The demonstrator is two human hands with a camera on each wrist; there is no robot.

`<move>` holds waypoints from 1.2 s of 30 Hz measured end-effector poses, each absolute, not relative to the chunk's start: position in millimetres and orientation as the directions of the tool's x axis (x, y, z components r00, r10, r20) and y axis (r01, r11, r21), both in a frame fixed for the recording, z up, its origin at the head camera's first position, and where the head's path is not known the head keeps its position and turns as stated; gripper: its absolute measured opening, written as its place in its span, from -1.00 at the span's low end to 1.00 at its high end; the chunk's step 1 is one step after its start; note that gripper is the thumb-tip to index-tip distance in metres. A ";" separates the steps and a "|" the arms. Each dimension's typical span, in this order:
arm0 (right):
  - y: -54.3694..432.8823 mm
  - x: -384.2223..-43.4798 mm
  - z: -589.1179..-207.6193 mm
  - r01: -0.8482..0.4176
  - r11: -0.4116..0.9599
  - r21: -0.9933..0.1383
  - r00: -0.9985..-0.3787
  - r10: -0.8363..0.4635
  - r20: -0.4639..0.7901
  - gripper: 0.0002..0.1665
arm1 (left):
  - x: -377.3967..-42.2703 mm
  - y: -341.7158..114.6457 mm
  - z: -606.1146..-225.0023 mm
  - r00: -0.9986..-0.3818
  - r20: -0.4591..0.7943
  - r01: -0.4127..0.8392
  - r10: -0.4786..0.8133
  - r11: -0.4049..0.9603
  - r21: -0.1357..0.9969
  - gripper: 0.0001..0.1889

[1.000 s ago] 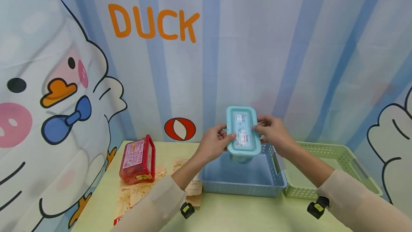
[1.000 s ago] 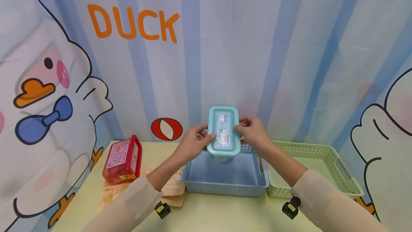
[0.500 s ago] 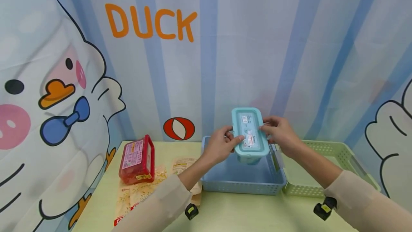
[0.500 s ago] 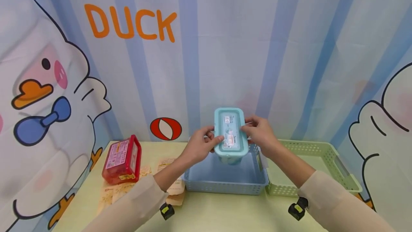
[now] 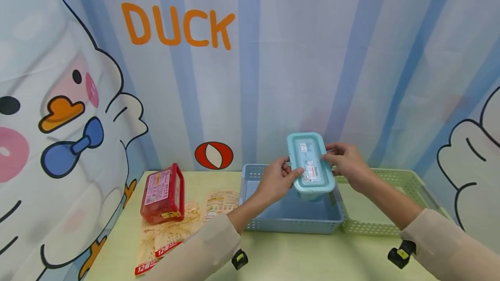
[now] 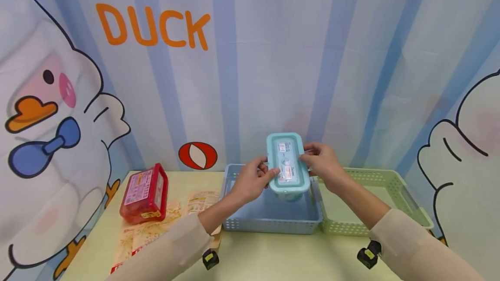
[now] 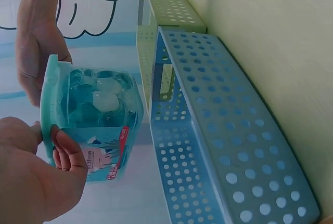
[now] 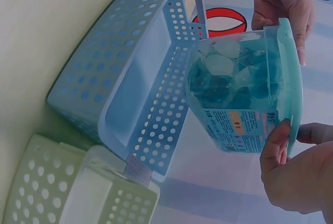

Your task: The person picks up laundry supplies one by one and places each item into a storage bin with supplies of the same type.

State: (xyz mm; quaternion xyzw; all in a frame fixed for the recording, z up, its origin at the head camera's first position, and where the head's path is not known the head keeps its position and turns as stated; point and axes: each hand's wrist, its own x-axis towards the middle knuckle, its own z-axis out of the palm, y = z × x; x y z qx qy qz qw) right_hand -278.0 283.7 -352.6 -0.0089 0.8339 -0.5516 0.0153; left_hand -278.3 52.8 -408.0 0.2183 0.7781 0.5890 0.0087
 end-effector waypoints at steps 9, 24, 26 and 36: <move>304.4 -276.2 -356.3 -0.024 0.454 -0.890 -0.999 -0.038 0.007 -0.39 | -280.2 66.0 -408.6 -0.873 0.208 0.310 0.440 0.173 0.935 -0.49; 325.5 -270.2 -361.4 -0.016 0.571 -0.821 -0.999 0.020 0.033 -0.40 | -279.1 91.5 -416.4 -0.838 0.191 0.255 0.511 0.057 0.965 -0.47; 329.0 -270.1 -362.1 -0.009 0.573 -0.820 -0.999 0.023 0.027 -0.39 | -277.3 96.3 -416.3 -0.851 0.191 0.243 0.490 0.044 0.969 -0.47; 348.5 -267.2 -356.9 -0.020 0.577 -0.817 -0.999 0.008 0.031 -0.37 | -271.2 112.7 -415.7 -0.852 0.201 0.215 0.483 -0.027 0.976 -0.36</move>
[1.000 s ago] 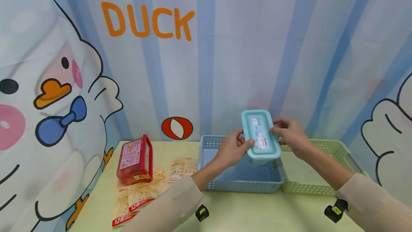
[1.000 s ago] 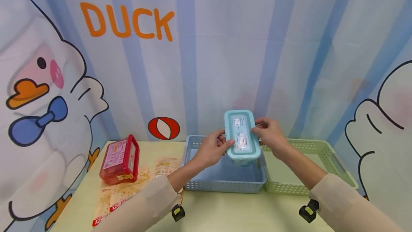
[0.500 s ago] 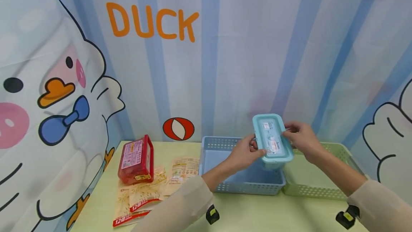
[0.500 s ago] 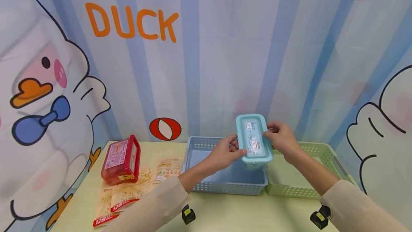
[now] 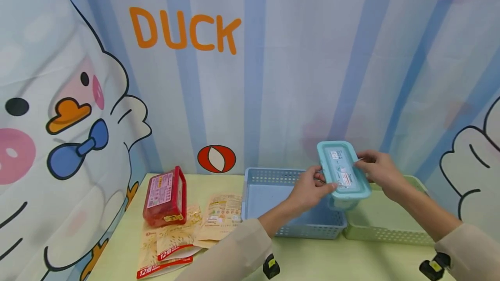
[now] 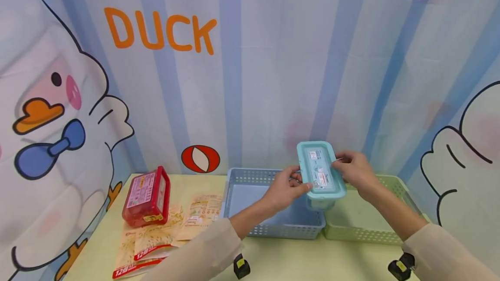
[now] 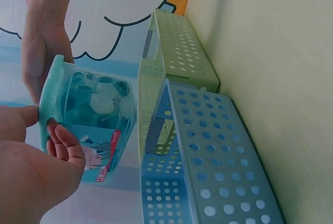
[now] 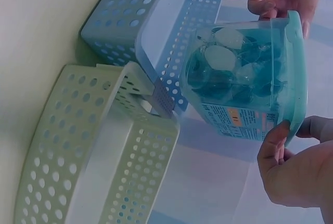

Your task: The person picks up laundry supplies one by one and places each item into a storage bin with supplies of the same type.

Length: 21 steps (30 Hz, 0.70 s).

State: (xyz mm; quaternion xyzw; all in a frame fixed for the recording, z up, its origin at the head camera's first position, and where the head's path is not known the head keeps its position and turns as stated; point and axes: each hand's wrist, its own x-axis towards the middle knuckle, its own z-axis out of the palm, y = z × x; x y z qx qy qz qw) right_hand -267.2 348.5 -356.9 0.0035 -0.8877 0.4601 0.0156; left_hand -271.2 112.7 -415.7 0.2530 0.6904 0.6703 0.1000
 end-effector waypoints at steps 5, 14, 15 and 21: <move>356.5 -262.2 -354.7 -0.013 0.582 -0.813 -1.000 0.016 0.027 -0.34 | -268.9 122.0 -416.1 -0.833 0.225 0.229 0.505 -0.055 0.972 -0.43; 377.8 -263.6 -357.5 -0.021 0.579 -0.815 -0.999 0.012 0.034 -0.31 | -264.5 140.8 -413.3 -0.843 0.207 0.201 0.496 -0.067 0.977 -0.46; 380.4 -263.6 -357.3 -0.025 0.577 -0.817 -0.999 0.005 0.034 -0.30 | -263.1 142.4 -412.0 -0.849 0.198 0.191 0.491 -0.064 0.979 -0.44; 391.0 -262.5 -353.5 -0.017 0.555 -0.832 -1.000 -0.003 0.019 -0.26 | -259.8 152.5 -404.8 -0.888 0.122 0.107 0.443 -0.058 0.993 -0.42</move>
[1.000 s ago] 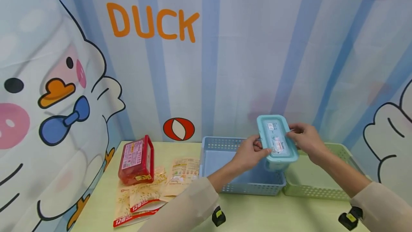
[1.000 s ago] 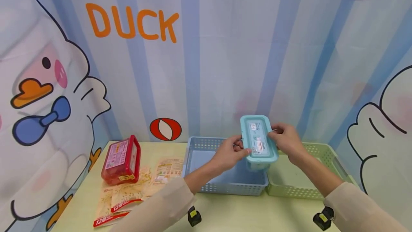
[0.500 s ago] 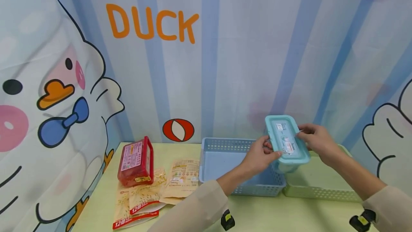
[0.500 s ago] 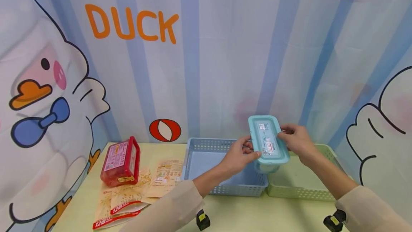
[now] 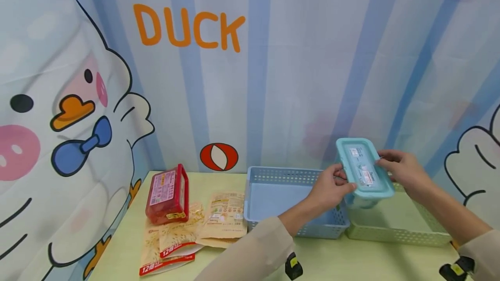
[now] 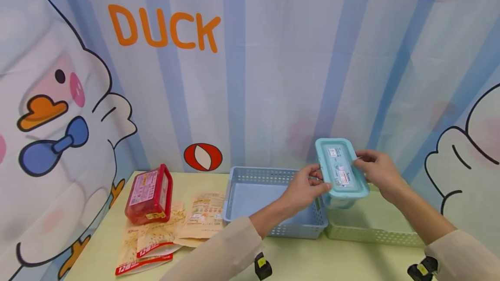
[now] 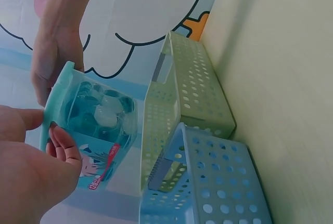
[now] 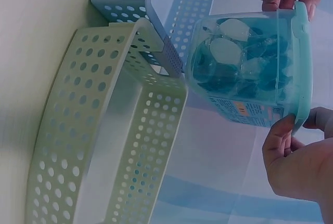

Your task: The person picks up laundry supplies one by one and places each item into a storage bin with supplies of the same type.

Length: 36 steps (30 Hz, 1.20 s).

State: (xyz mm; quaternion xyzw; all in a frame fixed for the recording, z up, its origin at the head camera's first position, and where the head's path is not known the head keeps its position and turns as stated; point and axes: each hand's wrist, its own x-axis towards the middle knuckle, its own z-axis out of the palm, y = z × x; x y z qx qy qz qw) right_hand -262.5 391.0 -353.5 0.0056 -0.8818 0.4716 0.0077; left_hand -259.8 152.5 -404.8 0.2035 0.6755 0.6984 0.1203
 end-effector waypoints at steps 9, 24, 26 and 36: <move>398.6 -257.1 -356.4 -0.008 0.560 -0.828 -0.999 0.031 0.031 -0.29 | -260.1 165.5 -408.6 -0.899 0.042 0.016 0.436 -0.062 0.998 -0.37; 403.8 -253.5 -366.2 0.013 0.552 -0.834 -0.997 0.073 0.032 -0.30 | -257.9 171.8 -416.3 -0.873 0.000 -0.033 0.489 -0.060 0.998 -0.32; 404.4 -252.4 -368.0 0.022 0.550 -0.835 -0.997 0.078 0.025 -0.29 | -257.5 172.6 -417.0 -0.866 0.001 -0.036 0.500 -0.064 0.997 -0.36; 405.8 -252.1 -382.1 0.022 0.539 -0.842 -0.995 0.097 0.037 -0.33 | -254.9 180.0 -426.2 -0.893 0.004 -0.003 0.450 -0.016 1.000 -0.48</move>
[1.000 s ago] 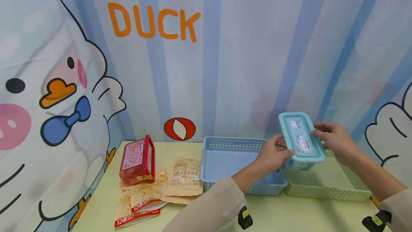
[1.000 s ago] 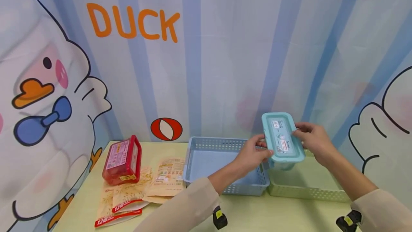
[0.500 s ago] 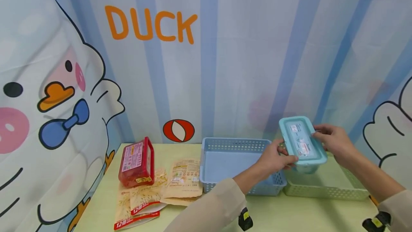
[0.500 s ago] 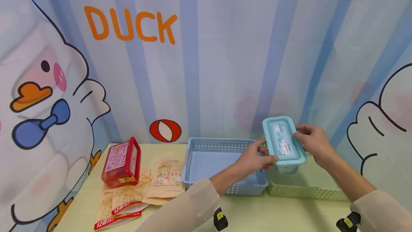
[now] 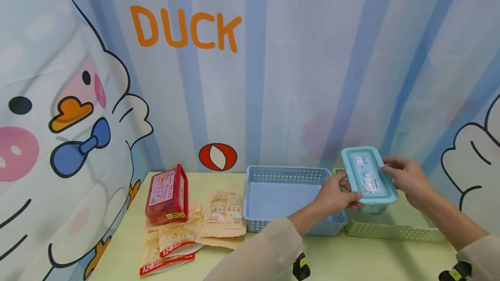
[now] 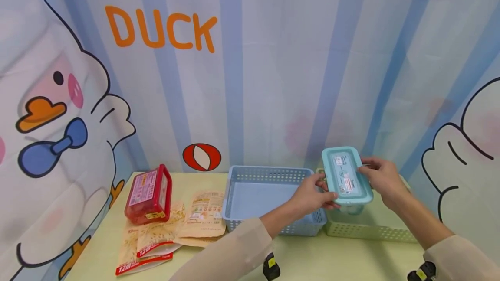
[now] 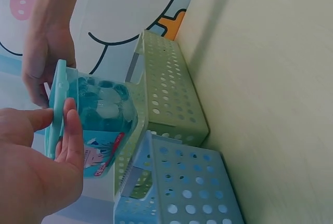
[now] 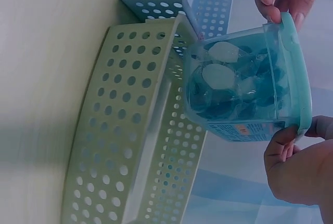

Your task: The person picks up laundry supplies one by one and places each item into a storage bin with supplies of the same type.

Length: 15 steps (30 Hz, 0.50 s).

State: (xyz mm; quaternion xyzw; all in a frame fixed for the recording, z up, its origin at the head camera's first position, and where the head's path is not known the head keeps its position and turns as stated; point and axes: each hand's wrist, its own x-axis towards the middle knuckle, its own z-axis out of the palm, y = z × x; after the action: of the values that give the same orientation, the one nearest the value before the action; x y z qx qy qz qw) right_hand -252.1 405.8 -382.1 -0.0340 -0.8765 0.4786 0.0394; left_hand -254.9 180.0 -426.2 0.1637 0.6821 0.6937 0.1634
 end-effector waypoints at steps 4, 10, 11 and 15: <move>406.3 -249.9 -389.5 0.012 0.541 -0.841 -0.995 0.092 0.045 -0.35 | -254.0 182.0 -432.8 -0.902 -0.019 -0.020 0.432 0.002 1.000 -0.45; 407.7 -250.2 -400.0 0.015 0.539 -0.842 -0.994 0.098 0.045 -0.34 | -254.6 185.3 -438.7 -0.918 -0.027 -0.008 0.395 0.049 0.999 -0.38; 408.2 -250.7 -402.0 0.017 0.535 -0.844 -0.994 0.100 0.044 -0.34 | -254.8 186.1 -439.3 -0.922 -0.024 0.001 0.386 0.064 0.998 -0.39; 409.3 -252.4 -411.8 0.030 0.524 -0.851 -0.993 0.111 0.034 -0.35 | -254.9 190.0 -443.1 -0.933 -0.022 0.017 0.359 0.107 0.994 -0.43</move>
State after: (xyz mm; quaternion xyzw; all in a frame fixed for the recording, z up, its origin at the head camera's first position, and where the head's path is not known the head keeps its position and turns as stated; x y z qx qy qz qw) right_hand -252.4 409.3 -411.8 -0.0405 -0.8720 0.4861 0.0420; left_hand -254.9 190.0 -443.1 0.1285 0.7325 0.6557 0.1303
